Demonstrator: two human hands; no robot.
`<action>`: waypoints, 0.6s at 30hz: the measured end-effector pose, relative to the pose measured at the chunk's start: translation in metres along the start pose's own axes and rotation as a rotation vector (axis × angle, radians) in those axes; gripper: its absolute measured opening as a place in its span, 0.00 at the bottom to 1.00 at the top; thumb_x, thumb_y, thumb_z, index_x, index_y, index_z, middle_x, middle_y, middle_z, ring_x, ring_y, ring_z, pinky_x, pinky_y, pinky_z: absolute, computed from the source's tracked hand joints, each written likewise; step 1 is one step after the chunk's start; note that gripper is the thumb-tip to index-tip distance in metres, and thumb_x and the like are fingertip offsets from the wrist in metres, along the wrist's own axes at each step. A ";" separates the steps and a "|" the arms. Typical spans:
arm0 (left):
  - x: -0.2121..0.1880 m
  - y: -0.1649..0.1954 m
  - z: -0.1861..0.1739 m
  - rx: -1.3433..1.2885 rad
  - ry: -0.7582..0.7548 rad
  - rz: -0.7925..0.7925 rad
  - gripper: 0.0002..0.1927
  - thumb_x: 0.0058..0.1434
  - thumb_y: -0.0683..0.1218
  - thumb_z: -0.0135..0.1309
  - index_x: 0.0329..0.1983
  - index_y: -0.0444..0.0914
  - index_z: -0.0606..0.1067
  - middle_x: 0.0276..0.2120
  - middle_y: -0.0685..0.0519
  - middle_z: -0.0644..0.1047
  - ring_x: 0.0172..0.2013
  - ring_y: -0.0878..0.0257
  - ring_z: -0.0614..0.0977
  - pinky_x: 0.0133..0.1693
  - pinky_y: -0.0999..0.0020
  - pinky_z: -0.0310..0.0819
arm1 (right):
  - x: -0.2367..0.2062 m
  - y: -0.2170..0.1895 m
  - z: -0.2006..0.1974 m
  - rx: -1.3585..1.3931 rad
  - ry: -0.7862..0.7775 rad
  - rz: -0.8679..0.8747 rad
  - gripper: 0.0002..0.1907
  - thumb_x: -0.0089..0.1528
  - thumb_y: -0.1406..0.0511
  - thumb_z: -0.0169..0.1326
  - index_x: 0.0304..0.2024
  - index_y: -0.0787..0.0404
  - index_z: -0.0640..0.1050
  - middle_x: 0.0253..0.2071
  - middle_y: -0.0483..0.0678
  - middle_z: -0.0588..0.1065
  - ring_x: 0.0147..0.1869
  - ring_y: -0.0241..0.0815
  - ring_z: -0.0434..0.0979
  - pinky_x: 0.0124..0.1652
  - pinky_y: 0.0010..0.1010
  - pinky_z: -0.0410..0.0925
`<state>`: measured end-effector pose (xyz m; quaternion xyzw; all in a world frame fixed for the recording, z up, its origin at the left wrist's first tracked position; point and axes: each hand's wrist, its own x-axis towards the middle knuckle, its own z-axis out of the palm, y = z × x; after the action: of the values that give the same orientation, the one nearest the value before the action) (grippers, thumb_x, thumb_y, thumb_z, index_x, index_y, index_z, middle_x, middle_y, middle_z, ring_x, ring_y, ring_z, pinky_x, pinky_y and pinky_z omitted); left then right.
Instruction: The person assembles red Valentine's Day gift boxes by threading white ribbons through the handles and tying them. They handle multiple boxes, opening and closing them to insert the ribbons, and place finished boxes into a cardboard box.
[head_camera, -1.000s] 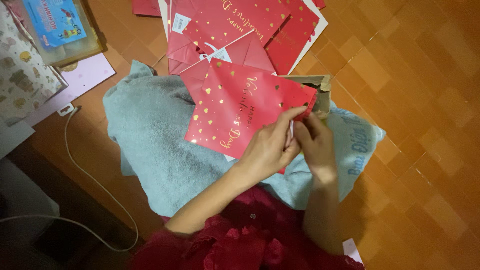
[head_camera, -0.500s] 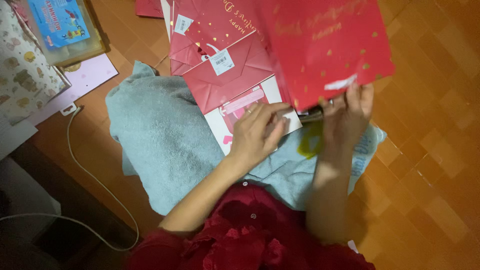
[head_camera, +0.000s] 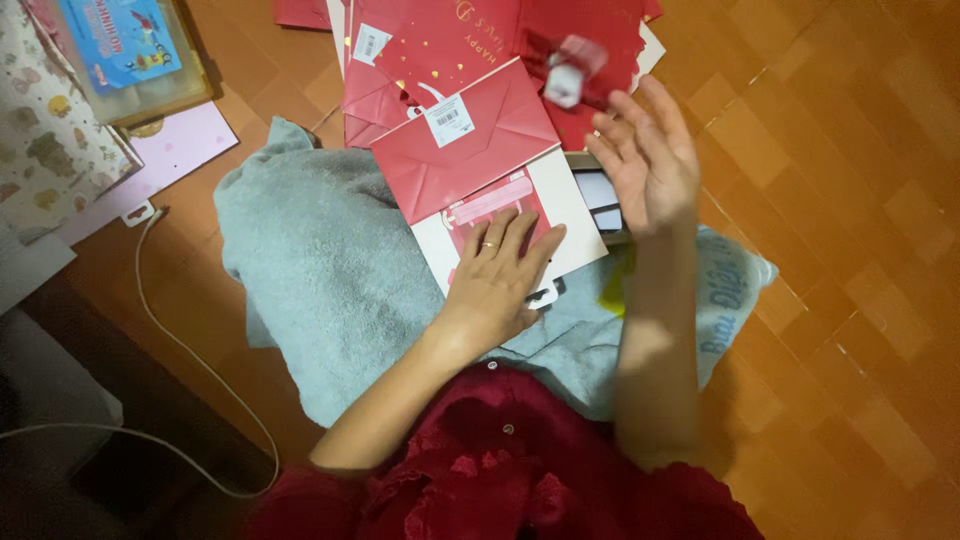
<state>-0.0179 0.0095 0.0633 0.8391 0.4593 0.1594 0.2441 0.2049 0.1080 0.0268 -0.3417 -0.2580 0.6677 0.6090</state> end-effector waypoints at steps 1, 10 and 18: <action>-0.001 -0.001 -0.002 -0.009 -0.016 0.004 0.53 0.36 0.51 0.74 0.68 0.40 0.64 0.62 0.40 0.66 0.65 0.41 0.64 0.64 0.44 0.56 | -0.006 -0.002 -0.006 -0.051 0.021 -0.032 0.21 0.72 0.68 0.46 0.68 0.62 0.64 0.59 0.53 0.74 0.59 0.47 0.77 0.61 0.44 0.73; 0.001 -0.029 -0.029 -0.628 0.141 -0.273 0.11 0.67 0.46 0.55 0.45 0.34 0.81 0.27 0.52 0.80 0.25 0.65 0.78 0.30 0.70 0.72 | -0.069 -0.032 -0.023 -0.762 0.174 -0.121 0.10 0.74 0.66 0.49 0.47 0.67 0.77 0.45 0.50 0.78 0.48 0.39 0.79 0.52 0.29 0.71; 0.019 -0.034 0.000 -0.855 0.397 -0.376 0.10 0.71 0.44 0.54 0.46 0.33 0.80 0.25 0.61 0.76 0.27 0.77 0.70 0.29 0.77 0.65 | -0.058 -0.011 0.005 -1.688 -0.115 -0.214 0.09 0.66 0.66 0.53 0.41 0.65 0.81 0.41 0.58 0.80 0.44 0.56 0.80 0.45 0.41 0.71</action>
<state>-0.0313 0.0416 0.0453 0.5205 0.5337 0.4426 0.4983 0.2096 0.0520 0.0462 -0.6204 -0.7307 0.2066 0.1961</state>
